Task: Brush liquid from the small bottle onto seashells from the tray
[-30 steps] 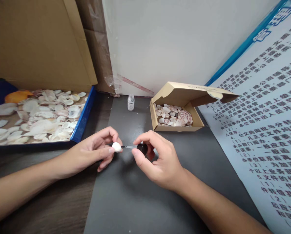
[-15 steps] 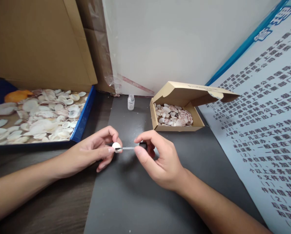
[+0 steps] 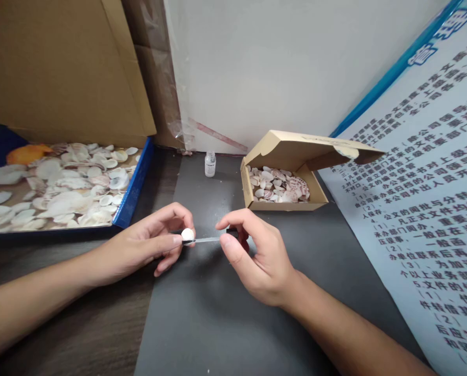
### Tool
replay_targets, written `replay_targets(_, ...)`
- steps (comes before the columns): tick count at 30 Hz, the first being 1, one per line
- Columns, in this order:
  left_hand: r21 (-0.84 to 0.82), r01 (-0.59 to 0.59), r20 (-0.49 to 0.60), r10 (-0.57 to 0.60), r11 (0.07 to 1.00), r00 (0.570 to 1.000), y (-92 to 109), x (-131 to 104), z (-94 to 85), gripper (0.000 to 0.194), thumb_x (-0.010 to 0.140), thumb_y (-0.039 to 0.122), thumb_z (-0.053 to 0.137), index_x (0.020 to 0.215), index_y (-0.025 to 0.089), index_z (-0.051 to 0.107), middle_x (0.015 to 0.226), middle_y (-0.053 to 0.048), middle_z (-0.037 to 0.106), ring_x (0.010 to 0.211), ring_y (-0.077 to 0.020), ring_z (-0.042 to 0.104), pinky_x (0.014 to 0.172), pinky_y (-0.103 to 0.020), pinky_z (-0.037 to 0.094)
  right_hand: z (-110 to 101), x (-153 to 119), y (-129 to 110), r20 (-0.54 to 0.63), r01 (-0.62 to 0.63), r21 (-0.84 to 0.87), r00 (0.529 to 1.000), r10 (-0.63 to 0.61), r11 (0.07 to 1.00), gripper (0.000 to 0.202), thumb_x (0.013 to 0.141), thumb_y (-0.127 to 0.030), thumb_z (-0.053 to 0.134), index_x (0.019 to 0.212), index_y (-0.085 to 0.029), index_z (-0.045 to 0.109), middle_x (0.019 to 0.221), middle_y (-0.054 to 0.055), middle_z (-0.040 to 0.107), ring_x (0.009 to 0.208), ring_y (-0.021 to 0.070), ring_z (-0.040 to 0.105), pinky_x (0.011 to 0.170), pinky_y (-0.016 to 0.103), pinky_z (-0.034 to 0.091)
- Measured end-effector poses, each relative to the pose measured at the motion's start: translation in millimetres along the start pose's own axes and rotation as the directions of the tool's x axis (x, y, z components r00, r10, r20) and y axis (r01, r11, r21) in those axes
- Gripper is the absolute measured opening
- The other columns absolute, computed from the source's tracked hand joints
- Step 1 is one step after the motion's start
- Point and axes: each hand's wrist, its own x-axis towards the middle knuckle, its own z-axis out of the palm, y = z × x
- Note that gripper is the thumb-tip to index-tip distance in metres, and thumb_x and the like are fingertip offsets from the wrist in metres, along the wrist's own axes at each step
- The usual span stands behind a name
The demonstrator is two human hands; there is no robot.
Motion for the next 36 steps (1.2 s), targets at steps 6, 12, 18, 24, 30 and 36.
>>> replay_targets(6, -0.018, -0.002, 0.002, 0.002, 1.0, 1.0, 0.1, 1.5, -0.2, 0.015, 0.095, 0.032, 0.058, 0.099, 0.021, 0.049, 0.091, 0.002, 0.057, 0.051, -0.0026, 0.05, 0.047, -0.017, 0.043, 0.5, 0.5, 0.4, -0.02, 0.006, -0.033, 1.0, -0.007, 0.999, 0.012, 0.09, -0.019, 0.062, 0.1, -0.024, 0.058, 0.075, -0.004, 0.059, 0.059, 0.0096, 0.053, 0.057, 0.022, 0.047)
replay_targets(12, -0.015, -0.006, 0.002, 0.006, 1.0, 1.0, -0.4, 1.5, -0.2, 0.012, 0.095, 0.031, 0.057, 0.101, 0.022, 0.05, 0.092, 0.002, 0.058, 0.05, -0.003, 0.05, 0.046, -0.017, 0.043, 0.3, 0.8, 0.2, -0.015, 0.009, -0.022, 1.0, -0.009, 1.0, 0.009, 0.092, -0.02, 0.059, 0.1, -0.024, 0.058, 0.078, -0.004, 0.059, 0.059, 0.0088, 0.053, 0.057, 0.021, 0.047)
replay_targets(18, -0.022, 0.001, -0.005, -0.001, 1.0, 1.0, -0.8, 0.8, -0.5, 0.014, 0.094, 0.03, 0.058, 0.101, 0.021, 0.05, 0.092, 0.002, 0.057, 0.05, -0.0032, 0.05, 0.046, -0.018, 0.043, -0.3, 0.2, -1.3, -0.022, 0.015, 0.003, 1.0, -0.015, 1.0, 0.009, 0.094, -0.018, 0.054, 0.1, -0.024, 0.058, 0.081, -0.003, 0.061, 0.059, 0.0082, 0.052, 0.057, 0.021, 0.047)
replay_targets(24, -0.026, 0.024, -0.016, -0.025, 0.999, 1.0, 1.7, 2.1, 1.5, 0.017, 0.092, 0.032, 0.06, 0.096, 0.019, 0.051, 0.088, 0.003, 0.054, 0.05, -0.0028, 0.047, 0.045, -0.018, 0.042, 1.0, 1.3, -0.4, -0.039, 0.018, -0.019, 0.999, -0.019, 1.0, 0.011, 0.09, -0.02, 0.063, 0.099, -0.024, 0.057, 0.077, -0.004, 0.058, 0.059, 0.0086, 0.052, 0.056, 0.021, 0.046)
replay_targets(30, 0.016, 0.044, -0.029, -0.043, 0.999, 0.999, 3.1, 1.4, 2.2, 0.016, 0.091, 0.032, 0.059, 0.098, 0.018, 0.053, 0.086, 0.002, 0.056, 0.05, -0.004, 0.048, 0.047, -0.02, 0.042, -0.1, -0.3, -0.2, -0.012, 0.043, 0.005, 0.999, -0.043, 0.999, 0.011, 0.092, -0.019, 0.06, 0.101, -0.025, 0.057, 0.077, -0.005, 0.059, 0.057, 0.0084, 0.052, 0.058, 0.021, 0.047)
replay_targets(36, 0.011, 0.065, -0.043, -0.065, 0.998, 0.997, 5.0, 2.0, 3.6, 0.02, 0.089, 0.035, 0.062, 0.095, 0.018, 0.055, 0.083, 0.003, 0.056, 0.05, -0.0047, 0.047, 0.046, -0.021, 0.041, -0.3, 0.0, -1.0, -0.015, 0.049, 0.005, 0.999, -0.049, 0.999, 0.01, 0.092, -0.018, 0.058, 0.1, -0.025, 0.058, 0.08, -0.003, 0.061, 0.058, 0.0087, 0.053, 0.058, 0.022, 0.048)
